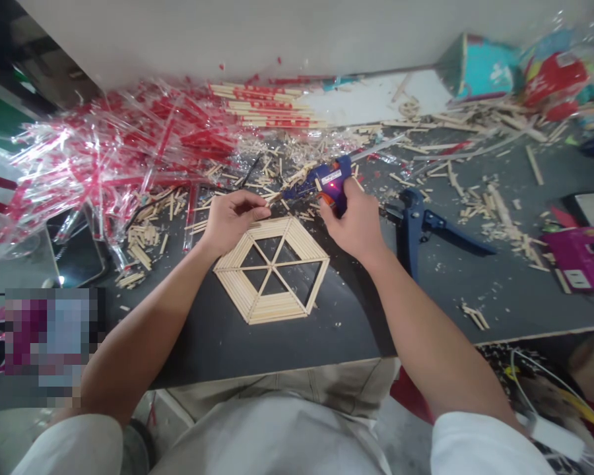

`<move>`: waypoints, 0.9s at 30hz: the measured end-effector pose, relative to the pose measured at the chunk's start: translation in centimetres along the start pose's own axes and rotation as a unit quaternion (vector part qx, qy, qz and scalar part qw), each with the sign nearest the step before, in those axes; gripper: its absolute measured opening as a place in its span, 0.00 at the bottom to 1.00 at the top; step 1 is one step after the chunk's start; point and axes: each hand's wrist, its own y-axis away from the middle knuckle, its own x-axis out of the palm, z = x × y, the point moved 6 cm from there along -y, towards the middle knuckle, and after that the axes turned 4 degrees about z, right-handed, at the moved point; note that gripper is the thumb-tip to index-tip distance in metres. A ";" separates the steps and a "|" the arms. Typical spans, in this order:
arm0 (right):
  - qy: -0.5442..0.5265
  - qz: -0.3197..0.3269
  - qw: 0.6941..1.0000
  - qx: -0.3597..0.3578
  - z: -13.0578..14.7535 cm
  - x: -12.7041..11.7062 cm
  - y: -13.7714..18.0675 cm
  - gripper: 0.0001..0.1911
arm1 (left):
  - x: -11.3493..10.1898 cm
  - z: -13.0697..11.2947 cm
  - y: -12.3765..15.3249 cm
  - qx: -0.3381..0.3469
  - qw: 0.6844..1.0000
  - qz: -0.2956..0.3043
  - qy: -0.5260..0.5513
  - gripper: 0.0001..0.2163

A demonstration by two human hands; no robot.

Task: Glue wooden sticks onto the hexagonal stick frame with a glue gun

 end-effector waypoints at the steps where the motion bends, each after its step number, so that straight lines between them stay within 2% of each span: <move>1: 0.000 0.000 1.000 -0.001 0.0 0.0 0.0 0.18 | 0.0 0.0 0.0 0.001 1.000 0.001 0.002 0.07; 10: -0.011 -0.015 1.000 -0.009 -0.2 0.3 0.0 0.17 | 0.0 0.1 0.0 -0.021 1.000 -0.001 -0.013 0.07; 27: -0.008 -0.019 1.000 -0.003 0.1 -0.1 -0.2 0.15 | 0.0 0.1 0.1 -0.012 1.000 0.000 -0.013 0.07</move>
